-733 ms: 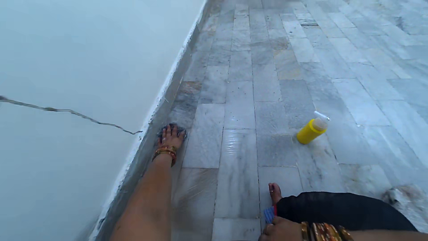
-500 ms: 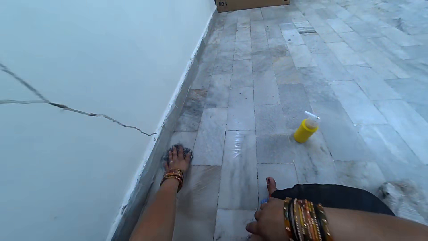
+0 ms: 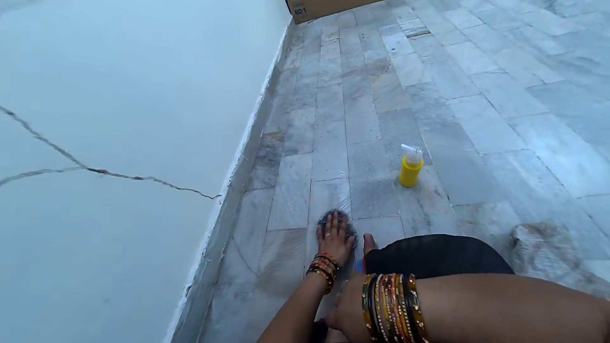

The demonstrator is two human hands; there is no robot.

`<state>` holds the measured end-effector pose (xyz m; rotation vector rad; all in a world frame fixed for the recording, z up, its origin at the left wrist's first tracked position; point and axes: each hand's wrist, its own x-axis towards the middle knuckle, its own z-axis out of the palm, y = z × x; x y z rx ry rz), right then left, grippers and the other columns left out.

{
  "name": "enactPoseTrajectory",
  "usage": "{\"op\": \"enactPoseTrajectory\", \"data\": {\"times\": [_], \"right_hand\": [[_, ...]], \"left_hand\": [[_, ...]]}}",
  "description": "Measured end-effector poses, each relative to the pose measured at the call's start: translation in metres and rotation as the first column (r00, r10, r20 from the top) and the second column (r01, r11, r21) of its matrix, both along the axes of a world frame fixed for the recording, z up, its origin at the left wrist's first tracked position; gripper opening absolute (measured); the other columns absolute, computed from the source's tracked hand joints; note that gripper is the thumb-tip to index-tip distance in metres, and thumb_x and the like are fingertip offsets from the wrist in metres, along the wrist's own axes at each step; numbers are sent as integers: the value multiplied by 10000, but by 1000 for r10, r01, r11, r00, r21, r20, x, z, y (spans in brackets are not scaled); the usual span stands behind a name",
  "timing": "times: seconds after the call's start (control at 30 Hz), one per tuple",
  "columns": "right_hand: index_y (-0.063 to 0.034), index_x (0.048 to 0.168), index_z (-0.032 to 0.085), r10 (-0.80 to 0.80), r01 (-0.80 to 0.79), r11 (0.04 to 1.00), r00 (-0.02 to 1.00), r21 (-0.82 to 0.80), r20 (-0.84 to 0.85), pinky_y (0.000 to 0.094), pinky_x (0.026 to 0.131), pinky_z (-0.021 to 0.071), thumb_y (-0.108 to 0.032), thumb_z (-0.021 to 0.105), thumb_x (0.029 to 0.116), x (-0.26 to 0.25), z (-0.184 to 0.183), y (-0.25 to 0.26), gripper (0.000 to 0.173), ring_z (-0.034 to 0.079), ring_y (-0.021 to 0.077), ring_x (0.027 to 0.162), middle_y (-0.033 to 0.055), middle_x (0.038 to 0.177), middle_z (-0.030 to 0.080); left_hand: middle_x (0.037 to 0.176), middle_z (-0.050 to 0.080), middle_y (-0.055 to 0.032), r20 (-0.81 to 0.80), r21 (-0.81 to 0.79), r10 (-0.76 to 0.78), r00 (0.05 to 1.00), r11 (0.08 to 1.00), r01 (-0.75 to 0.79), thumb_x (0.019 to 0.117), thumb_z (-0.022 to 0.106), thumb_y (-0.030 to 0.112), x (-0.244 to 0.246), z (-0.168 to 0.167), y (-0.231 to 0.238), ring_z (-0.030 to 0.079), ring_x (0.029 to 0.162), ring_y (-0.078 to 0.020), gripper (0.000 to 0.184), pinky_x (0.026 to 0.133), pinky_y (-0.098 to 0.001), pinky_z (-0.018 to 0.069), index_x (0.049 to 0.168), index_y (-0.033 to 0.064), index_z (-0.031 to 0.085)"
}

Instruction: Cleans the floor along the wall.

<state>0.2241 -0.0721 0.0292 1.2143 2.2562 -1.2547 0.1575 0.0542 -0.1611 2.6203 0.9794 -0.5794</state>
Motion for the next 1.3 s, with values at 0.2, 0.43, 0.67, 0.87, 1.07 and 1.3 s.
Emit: {"op": "enactPoseTrajectory", "data": {"times": [0.2,0.43,0.67,0.87,1.07,1.3], "right_hand": [[-47,1491,526,-16,16,1000,999,1,-34,624,1090,379,-132,487,1068,3,-5,0,433,542,450,1314,269,1423,576],[49,1388,572,-18,18,1000,994,-9,-110,621,1067,396,-283,617,1022,17,-20,1,497,569,471,1262,285,1343,615],[-8,1513,479,-14,1,992,994,-124,-105,619,1062,406,-357,608,1037,25,-16,15,604,549,476,1300,284,1386,595],[-47,1552,453,-1,-7,986,999,-167,-48,626,1083,390,-299,566,1065,22,-25,24,560,542,473,1308,294,1411,574],[-44,1569,424,-16,28,978,998,-209,60,638,1065,411,-219,566,1069,22,-20,31,548,556,476,1290,301,1423,558],[-19,1555,427,-2,12,993,996,-121,89,636,1044,425,-229,616,1044,12,-6,24,584,559,472,1293,305,1420,557]], "left_hand": [[1753,33,-61,52,-46,-212,976,976,215,1083,394,520,98,0,16,-18,1617,-288,662,1248,-642,-24,1662,252,218],[1751,89,-31,150,-8,-177,973,984,180,1098,367,502,161,-5,68,35,1617,-290,609,1244,-656,22,1650,267,264],[1749,59,-88,165,44,103,981,993,-112,1102,352,504,114,-4,182,23,1612,-346,631,1240,-662,32,1660,240,222],[1742,52,-145,131,120,377,917,912,-392,1108,338,497,-18,-1,234,43,1604,-388,656,1241,-671,76,1663,173,203],[1737,3,-171,13,151,545,838,827,-541,1119,315,459,-138,8,197,22,1605,-385,661,1252,-637,90,1667,135,138],[1727,75,-202,64,172,523,850,833,-525,1115,345,352,-192,-5,108,79,1599,-400,625,1256,-626,97,1651,73,186]]}}
